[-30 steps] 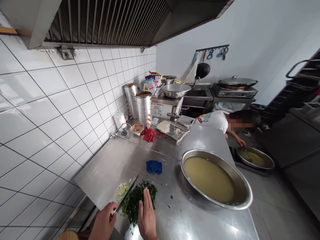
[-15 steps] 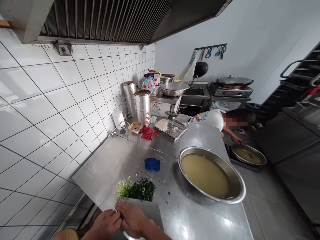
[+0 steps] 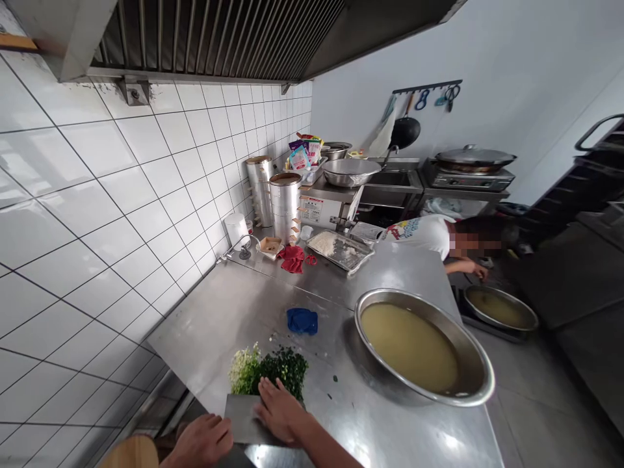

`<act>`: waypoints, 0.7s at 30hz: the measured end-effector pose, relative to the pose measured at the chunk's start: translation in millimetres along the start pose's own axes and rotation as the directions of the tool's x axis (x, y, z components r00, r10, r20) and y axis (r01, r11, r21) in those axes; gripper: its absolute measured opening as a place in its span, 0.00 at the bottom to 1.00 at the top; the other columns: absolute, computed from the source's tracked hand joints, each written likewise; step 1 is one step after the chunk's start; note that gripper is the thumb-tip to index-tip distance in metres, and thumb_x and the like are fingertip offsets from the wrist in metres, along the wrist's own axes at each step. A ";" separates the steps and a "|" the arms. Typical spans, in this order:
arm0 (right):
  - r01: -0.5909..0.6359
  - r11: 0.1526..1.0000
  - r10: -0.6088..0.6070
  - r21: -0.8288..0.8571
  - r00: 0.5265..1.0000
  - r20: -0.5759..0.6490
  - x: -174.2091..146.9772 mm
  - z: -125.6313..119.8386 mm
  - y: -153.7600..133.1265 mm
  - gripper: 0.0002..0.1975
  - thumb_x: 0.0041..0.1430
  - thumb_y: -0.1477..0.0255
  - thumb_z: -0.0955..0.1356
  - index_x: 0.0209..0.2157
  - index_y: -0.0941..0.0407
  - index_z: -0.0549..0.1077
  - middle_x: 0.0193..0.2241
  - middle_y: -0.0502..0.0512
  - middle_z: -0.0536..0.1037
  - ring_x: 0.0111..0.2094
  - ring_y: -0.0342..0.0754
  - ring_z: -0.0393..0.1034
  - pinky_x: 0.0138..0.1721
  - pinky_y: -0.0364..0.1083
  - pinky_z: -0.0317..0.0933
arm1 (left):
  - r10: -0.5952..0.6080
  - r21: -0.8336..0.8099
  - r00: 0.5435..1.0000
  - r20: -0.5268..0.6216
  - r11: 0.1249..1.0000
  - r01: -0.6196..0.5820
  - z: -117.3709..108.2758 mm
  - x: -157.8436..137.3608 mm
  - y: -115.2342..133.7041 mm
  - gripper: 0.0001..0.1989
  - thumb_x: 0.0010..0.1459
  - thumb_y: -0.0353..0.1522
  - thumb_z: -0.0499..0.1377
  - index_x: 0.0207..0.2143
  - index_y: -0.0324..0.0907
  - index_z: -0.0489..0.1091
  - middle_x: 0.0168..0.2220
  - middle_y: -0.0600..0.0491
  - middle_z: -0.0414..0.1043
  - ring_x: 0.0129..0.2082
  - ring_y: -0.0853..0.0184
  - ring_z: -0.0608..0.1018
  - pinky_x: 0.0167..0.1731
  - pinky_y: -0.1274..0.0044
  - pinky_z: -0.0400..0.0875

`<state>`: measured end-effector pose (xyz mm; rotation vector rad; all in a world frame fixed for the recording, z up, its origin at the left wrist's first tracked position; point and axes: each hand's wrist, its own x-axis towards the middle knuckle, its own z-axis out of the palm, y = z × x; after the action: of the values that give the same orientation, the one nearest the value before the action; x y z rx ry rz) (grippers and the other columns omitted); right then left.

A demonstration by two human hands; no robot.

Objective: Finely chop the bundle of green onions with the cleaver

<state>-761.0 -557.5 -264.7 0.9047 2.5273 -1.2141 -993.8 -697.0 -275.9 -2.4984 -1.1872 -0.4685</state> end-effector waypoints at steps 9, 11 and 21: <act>0.179 0.981 -0.166 0.070 0.973 -0.162 -15.3 6.9 28.6 0.33 0.73 0.55 0.55 0.73 0.57 0.53 0.73 0.61 0.50 0.75 0.61 0.44 0.75 0.67 0.35 | -0.069 0.033 0.996 0.051 0.997 0.067 -18.5 0.8 -16.0 0.16 0.45 0.19 0.64 0.28 0.44 0.62 0.26 0.58 0.66 0.23 0.65 0.69 0.22 0.70 0.57; 0.075 0.990 -0.051 0.120 0.981 -0.188 -3.5 8.6 42.9 0.34 0.71 0.57 0.59 0.70 0.62 0.59 0.71 0.67 0.55 0.74 0.64 0.47 0.74 0.68 0.34 | -0.034 0.018 0.998 0.058 0.999 0.033 -20.4 0.6 -17.4 0.14 0.47 0.21 0.64 0.29 0.44 0.62 0.27 0.57 0.67 0.23 0.65 0.69 0.22 0.70 0.56; 0.343 0.313 0.288 0.886 0.854 -0.432 -19.2 13.7 97.4 0.36 0.52 0.43 0.69 0.51 0.55 0.81 0.63 0.59 0.73 0.71 0.62 0.56 0.76 0.56 0.34 | -0.169 -0.075 0.977 0.132 0.981 0.180 -29.7 -33.3 -30.9 0.11 0.59 0.20 0.54 0.34 0.44 0.68 0.34 0.55 0.74 0.28 0.68 0.76 0.30 0.77 0.68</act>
<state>-688.4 -530.0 -327.9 1.5765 1.8128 -2.9946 -1042.5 -713.9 -258.9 -2.5395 -1.4730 -0.4205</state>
